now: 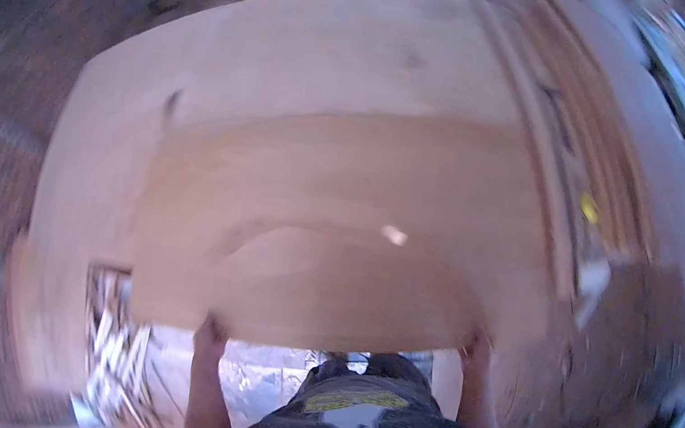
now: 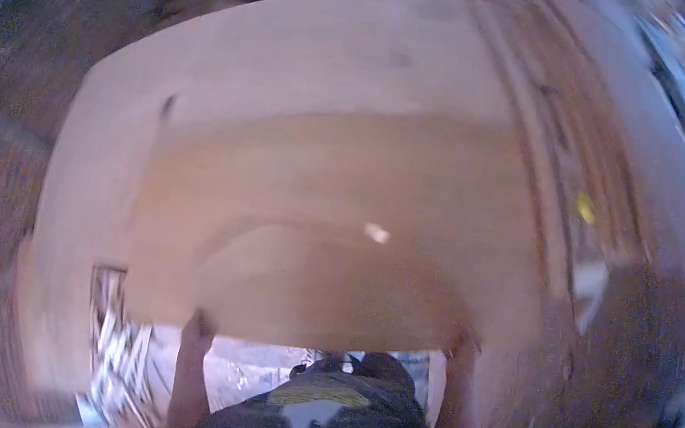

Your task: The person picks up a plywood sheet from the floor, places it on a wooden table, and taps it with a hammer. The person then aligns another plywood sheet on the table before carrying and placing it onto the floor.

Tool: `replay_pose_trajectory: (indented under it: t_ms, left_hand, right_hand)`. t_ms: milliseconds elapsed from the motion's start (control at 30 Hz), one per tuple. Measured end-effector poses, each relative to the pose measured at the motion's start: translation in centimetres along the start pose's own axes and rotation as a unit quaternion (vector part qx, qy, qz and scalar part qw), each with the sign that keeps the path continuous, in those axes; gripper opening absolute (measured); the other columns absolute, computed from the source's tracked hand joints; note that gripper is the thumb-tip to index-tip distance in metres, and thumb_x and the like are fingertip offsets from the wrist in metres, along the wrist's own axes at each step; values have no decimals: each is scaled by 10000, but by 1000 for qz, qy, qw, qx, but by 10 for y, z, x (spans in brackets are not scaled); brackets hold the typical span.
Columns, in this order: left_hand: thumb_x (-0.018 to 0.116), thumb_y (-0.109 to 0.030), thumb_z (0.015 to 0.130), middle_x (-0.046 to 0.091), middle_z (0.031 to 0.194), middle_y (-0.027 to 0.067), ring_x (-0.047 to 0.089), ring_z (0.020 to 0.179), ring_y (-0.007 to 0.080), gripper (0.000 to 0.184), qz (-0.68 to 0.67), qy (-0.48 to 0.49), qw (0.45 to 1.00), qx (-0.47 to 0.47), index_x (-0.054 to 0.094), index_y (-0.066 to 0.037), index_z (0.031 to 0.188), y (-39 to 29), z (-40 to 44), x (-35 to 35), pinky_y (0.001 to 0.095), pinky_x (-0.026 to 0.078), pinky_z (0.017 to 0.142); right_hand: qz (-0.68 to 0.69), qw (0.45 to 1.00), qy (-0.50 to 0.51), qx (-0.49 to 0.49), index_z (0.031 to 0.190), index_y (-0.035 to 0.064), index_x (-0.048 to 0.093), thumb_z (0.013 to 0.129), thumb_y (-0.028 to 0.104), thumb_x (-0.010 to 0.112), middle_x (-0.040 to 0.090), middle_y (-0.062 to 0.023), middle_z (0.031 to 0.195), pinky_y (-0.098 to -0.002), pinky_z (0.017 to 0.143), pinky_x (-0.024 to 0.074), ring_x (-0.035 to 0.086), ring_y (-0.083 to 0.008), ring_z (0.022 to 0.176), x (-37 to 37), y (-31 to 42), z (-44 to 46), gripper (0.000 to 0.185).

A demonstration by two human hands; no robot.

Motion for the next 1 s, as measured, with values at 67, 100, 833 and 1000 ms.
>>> replay_pose_trajectory:
  t_ms: [67, 100, 833, 1000]
  left_hand:
    - [684, -205, 917, 654, 832, 8, 603, 696, 117, 133, -7, -102, 994, 26, 651, -86, 968, -8, -11, 7, 247, 494, 569]
    - [695, -196, 907, 663, 898, 31, 624, 761, 141, 164, -11, -74, 997, 19, 647, -80, 1012, -4, 10, -10, 288, 524, 614]
    - [692, -466, 870, 571, 1088, 127, 601, 985, 260, 618, -102, -120, 987, -26, 406, -76, 1256, -96, 9, -70, 431, 538, 766]
    - [652, -480, 898, 568, 1081, 130, 603, 972, 254, 546, -57, -138, 988, 26, 448, -76, 1203, -205, 39, -114, 425, 545, 766]
  right_hand:
    - [80, 993, -15, 90, 1292, 122, 547, 885, 361, 671, 582, -47, 1261, -398, 884, 485, 570, -244, 1100, 21, 20, -10, 488]
    - [46, 994, -40, 90, 1309, 133, 540, 889, 392, 661, 575, -40, 1274, -388, 889, 478, 565, -244, 1105, 23, 28, -11, 508]
    - [29, 985, -149, 87, 1202, 186, 568, 774, 513, 730, 532, -75, 1217, -511, 943, 460, 532, -275, 1104, 45, -36, -65, 563]
    - [64, 986, -93, 121, 1135, 127, 608, 894, 509, 617, 630, -63, 1034, -466, 855, 534, 621, -244, 1000, 220, -94, -115, 451]
Point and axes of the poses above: each hand's wrist, its own z-axis towards the middle knuckle, its own x-axis out of the palm, y = z × x, the point moved 8 cm from there along z, towards the middle knuckle
